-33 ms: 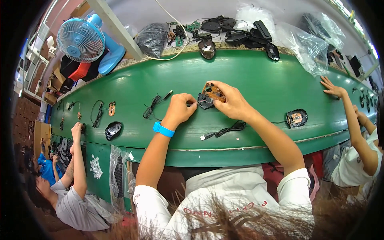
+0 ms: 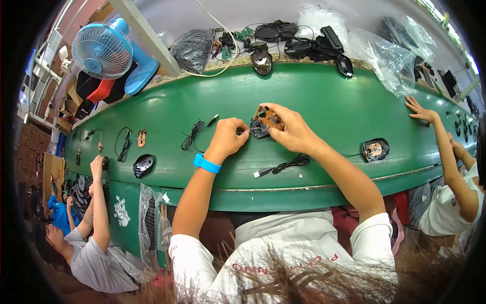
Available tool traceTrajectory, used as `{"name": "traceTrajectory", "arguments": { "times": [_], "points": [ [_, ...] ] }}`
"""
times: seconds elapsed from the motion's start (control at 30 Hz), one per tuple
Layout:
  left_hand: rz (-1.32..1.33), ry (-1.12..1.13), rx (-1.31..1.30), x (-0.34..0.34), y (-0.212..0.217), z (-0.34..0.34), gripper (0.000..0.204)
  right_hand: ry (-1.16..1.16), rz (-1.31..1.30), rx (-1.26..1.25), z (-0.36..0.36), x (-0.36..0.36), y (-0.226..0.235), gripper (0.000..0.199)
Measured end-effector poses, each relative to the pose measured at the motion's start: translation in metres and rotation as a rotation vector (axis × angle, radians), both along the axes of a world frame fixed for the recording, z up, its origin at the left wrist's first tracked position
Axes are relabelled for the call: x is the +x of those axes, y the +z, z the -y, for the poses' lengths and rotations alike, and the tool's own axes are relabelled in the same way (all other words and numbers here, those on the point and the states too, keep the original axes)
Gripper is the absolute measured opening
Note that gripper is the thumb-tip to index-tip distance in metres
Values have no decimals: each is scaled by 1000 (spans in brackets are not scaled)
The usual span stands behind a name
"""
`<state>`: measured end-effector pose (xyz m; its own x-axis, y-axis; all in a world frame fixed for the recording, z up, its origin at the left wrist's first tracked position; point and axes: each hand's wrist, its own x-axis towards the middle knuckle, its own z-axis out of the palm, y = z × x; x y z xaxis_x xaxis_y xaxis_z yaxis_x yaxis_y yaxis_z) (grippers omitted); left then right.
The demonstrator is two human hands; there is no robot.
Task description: Assembling internal components and casing of computer mice on a production line.
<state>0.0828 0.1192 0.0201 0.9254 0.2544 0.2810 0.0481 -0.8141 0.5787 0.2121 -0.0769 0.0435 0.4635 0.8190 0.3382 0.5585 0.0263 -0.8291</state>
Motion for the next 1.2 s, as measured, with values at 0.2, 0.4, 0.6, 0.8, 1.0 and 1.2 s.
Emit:
{"name": "traceTrajectory", "arguments": {
  "times": [0.2, 0.4, 0.6, 0.8, 1.0, 1.2],
  "points": [
    [-144, 4, -30, 3, 7, 5, 12, 59, -71, -10, 0, -12, 3, 56],
    [-49, -28, -9, 3, 0, 3, 13, -46, 32, -203, 25, 2, 2, 56],
    [94, 19, 134, -3, 4, 18, 21, -190, 338, -221, 31, 18, -11, 57],
    [207, -60, 238, -6, -4, 50, 35, -228, 470, -346, 36, 21, -9, 63],
    [196, -81, 298, 0, -12, 66, 39, -232, 656, -350, 33, 25, -5, 60],
    [206, -72, 329, 0, -17, 67, 38, -177, 527, -355, 32, 31, 3, 45]
  ]
}}
